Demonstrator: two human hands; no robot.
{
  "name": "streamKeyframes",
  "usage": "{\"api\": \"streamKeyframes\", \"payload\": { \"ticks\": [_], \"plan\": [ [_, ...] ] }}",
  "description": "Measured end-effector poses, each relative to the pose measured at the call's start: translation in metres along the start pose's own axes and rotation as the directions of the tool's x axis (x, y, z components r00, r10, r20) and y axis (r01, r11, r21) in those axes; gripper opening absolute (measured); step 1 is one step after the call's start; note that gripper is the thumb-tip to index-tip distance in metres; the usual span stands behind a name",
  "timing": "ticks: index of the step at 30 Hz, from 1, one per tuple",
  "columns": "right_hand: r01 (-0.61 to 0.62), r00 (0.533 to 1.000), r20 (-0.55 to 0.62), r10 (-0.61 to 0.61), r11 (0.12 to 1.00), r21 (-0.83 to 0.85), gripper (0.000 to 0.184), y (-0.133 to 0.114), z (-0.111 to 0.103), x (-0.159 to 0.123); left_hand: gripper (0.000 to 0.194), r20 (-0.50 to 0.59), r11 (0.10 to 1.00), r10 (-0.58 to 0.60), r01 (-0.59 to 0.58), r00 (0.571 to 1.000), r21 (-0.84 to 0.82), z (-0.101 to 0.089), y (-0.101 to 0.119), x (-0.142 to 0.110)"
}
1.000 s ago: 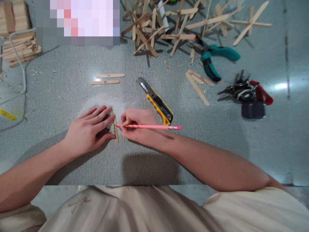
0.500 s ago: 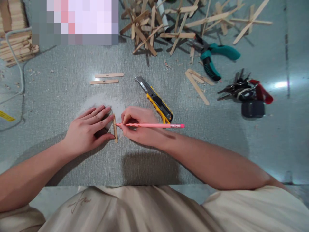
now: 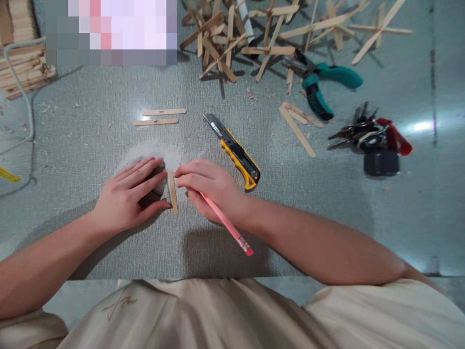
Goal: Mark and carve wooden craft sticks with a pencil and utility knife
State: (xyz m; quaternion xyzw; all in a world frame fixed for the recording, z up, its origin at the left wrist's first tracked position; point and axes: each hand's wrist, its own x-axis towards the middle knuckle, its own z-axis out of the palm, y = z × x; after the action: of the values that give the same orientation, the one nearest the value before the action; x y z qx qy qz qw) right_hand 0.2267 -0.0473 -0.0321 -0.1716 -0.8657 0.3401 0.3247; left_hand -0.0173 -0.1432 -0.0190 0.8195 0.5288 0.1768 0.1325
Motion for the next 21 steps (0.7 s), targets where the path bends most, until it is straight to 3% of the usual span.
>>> {"api": "streamKeyframes", "payload": {
  "ticks": [4, 8, 13, 16, 19, 21],
  "plan": [
    [0.096, 0.995, 0.051, -0.091, 0.988, -0.122, 0.022, 0.005, 0.003, -0.001, 0.06, -0.037, 1.0, 0.015, -0.014, 0.999, 0.023, -0.001, 0.0, 0.0],
    [0.177, 0.981, 0.126, -0.148, 0.949, -0.261, 0.017, 0.006, 0.007, -0.004, 0.037, -0.031, 0.996, 0.078, -0.077, 0.996, 0.035, -0.004, -0.002, 0.001],
    [0.166, 0.981, 0.147, -0.127, 0.943, -0.288, 0.017, 0.006, 0.01, -0.008, 0.023, -0.037, 0.98, 0.139, -0.132, 0.99, 0.146, -0.013, -0.004, -0.002],
    [0.126, 0.989, 0.104, -0.105, 0.968, -0.218, 0.017, 0.007, 0.008, -0.003, 0.022, -0.048, 0.983, 0.113, -0.104, 0.992, 0.149, -0.017, -0.005, -0.005],
    [0.049, 0.999, -0.015, -0.049, 0.999, -0.012, 0.024, 0.0, 0.001, 0.004, 0.031, -0.04, 0.99, 0.104, -0.1, 0.994, 0.101, -0.016, -0.007, -0.006],
    [-0.054, 0.998, -0.005, 0.055, 0.989, 0.14, 0.031, -0.012, -0.005, 0.0, 0.041, -0.009, 0.99, 0.119, -0.118, 0.993, 0.076, -0.014, -0.009, -0.005]
  ]
}}
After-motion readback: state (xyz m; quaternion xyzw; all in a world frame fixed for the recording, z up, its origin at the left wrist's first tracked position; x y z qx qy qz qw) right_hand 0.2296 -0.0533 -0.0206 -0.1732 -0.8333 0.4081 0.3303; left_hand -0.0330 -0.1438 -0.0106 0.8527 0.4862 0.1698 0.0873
